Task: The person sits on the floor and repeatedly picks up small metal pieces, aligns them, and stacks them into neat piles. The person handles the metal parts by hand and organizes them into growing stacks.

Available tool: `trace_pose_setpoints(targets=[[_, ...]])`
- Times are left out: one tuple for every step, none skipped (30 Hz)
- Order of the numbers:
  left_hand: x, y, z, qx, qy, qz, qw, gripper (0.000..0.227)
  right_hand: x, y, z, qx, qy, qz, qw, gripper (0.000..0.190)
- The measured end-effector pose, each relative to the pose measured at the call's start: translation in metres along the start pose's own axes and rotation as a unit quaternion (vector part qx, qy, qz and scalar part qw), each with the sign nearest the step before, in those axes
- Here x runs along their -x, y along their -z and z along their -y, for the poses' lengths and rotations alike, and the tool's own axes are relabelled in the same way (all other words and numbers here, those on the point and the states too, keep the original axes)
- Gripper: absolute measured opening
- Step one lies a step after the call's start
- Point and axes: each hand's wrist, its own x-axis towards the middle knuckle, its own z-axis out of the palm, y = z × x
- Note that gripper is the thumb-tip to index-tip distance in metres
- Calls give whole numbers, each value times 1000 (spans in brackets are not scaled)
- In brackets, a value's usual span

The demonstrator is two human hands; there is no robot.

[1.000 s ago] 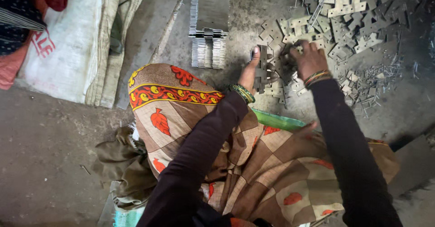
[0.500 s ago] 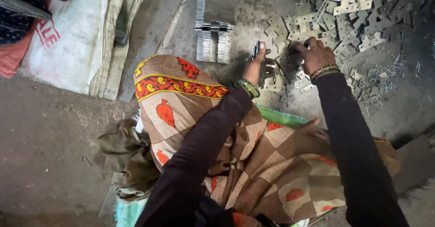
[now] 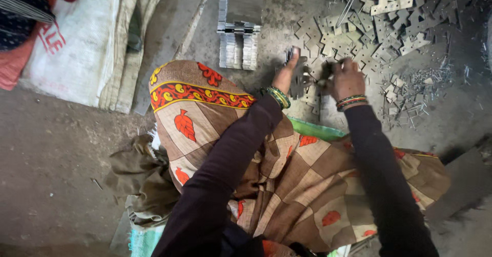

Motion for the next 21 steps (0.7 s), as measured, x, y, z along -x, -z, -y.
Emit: trace_pose_setpoints(targets=[[-4,4,0,-56,-20,-36,998,81,-7,-10,-3,-28,-11,-7,1000,58],[-3,5,5,-109,-38,-71,991,80,-7,-19,-7,-54,-23,-9,998,61],[-2,7,9,-52,-7,-56,997,79,-5,-26,-10,-80,-34,-11,996,64],[-1,6,10,7,22,-37,999,79,-2,-28,-15,-120,-64,28,990,58],[1,5,11,65,51,-18,996,79,2,-27,-19,-160,-94,66,980,53],[-1,3,6,54,53,-24,997,79,-1,-23,-20,-201,-122,98,967,48],[-2,1,0,43,56,-31,997,79,-4,-17,-20,-237,-137,73,959,42],[1,1,-4,36,60,-44,997,79,-2,-10,-16,-273,-148,55,949,37],[2,0,-9,34,47,-49,997,82,-1,-4,-11,-309,-158,37,937,32],[8,1,-6,32,45,-57,997,84,8,2,-2,-353,-167,35,920,31],[15,1,-4,30,42,-64,997,86,17,8,6,-395,-176,32,901,31],[14,-3,-8,53,46,-71,995,86,17,16,11,-436,-187,20,880,30],[13,-6,-13,75,50,-78,993,85,18,23,17,-433,-151,18,888,30],[16,-7,-16,100,53,-87,990,84,22,27,24,-430,-113,18,896,30],[19,-6,-19,108,37,-87,990,85,25,28,32,-426,-74,18,902,30],[20,-7,-21,117,23,-84,989,85,28,27,38,-315,-65,24,947,35],[21,-8,-23,126,8,-81,989,86,32,23,43,-199,-55,29,978,40],[20,-8,-27,126,9,-84,988,83,32,15,50,-82,-42,33,995,46],[19,-7,-31,127,10,-87,988,81,33,5,54,-72,-32,21,997,51],[20,-6,-30,127,15,-91,988,78,38,-5,57,-63,-25,14,998,59],[22,-4,-29,114,17,-100,988,76,42,-15,56,-55,-18,6,998,67]])
